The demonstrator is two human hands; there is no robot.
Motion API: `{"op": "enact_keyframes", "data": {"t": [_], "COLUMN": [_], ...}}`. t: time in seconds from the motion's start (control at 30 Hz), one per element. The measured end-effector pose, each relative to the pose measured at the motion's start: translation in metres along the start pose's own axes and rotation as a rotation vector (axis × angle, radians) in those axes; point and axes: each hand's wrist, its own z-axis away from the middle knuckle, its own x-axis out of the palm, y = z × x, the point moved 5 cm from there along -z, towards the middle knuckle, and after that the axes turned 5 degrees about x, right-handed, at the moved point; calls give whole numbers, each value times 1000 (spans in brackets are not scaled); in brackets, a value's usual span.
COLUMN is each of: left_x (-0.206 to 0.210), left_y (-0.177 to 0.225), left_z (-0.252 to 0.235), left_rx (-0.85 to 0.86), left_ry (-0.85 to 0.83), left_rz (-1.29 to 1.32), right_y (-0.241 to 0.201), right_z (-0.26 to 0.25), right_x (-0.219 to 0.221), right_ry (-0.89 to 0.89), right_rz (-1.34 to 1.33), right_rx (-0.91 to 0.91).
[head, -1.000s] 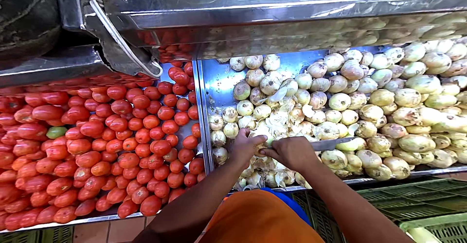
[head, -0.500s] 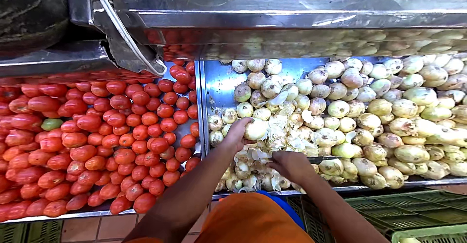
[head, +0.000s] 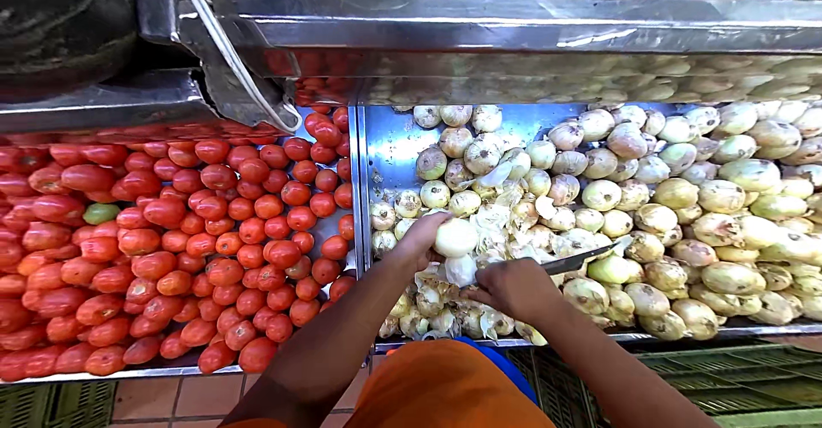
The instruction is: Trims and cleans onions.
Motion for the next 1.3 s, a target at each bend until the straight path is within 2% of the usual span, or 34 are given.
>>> {"op": "enact_keyframes", "data": {"t": [0.1,0.2,0.23,0.37,0.53,0.63,0.73,0.8,0.87,0.93,1.0,1.07,1.13,1.2,1.3], "left_x": [-4,-11,-15,-22,-12,-5,2,2,1,0,-1,-4,-6,-2,9], "left_y": [1,-2,-2,-11,-14,-16,-20,-25,-30,-30,-26,-25,-26,-20,-17], "left_z": [3,7,8,10,21,30,29,23,12,8,8,6,7,13,23], "left_rx": [-34,-6,35,119,187,216,244,223,175,120,114,129,149,184,206], "left_ry": [-57,-36,-10,14,-5,-33,61,162,256,252,172,122,124,126,107], "left_rz": [144,148,101,36,-6,-44,-34,32,170,269,269,264,217,149,70], "right_y": [2,3,3,4,6,3,-4,-8,-16,-20,-10,3,11,14,12], "right_z": [-4,3,6,0,-3,-5,-10,-9,-5,0,3,5,5,1,-4], "right_x": [13,-4,-14,-27,-18,-15,-11,-4,10,27,26,9,-4,-11,-12], "right_ry": [-218,-427,-418,-153,-163,-135,79,61,-97,-205,-246,-227,-88,-16,-3], "right_rz": [13,-104,-160,-273,-237,-215,-88,-31,-34,-39,-123,-280,-366,-306,-265], "right_rx": [100,215,229,353,469,404,253,222,185,180,240,276,314,371,401]}}
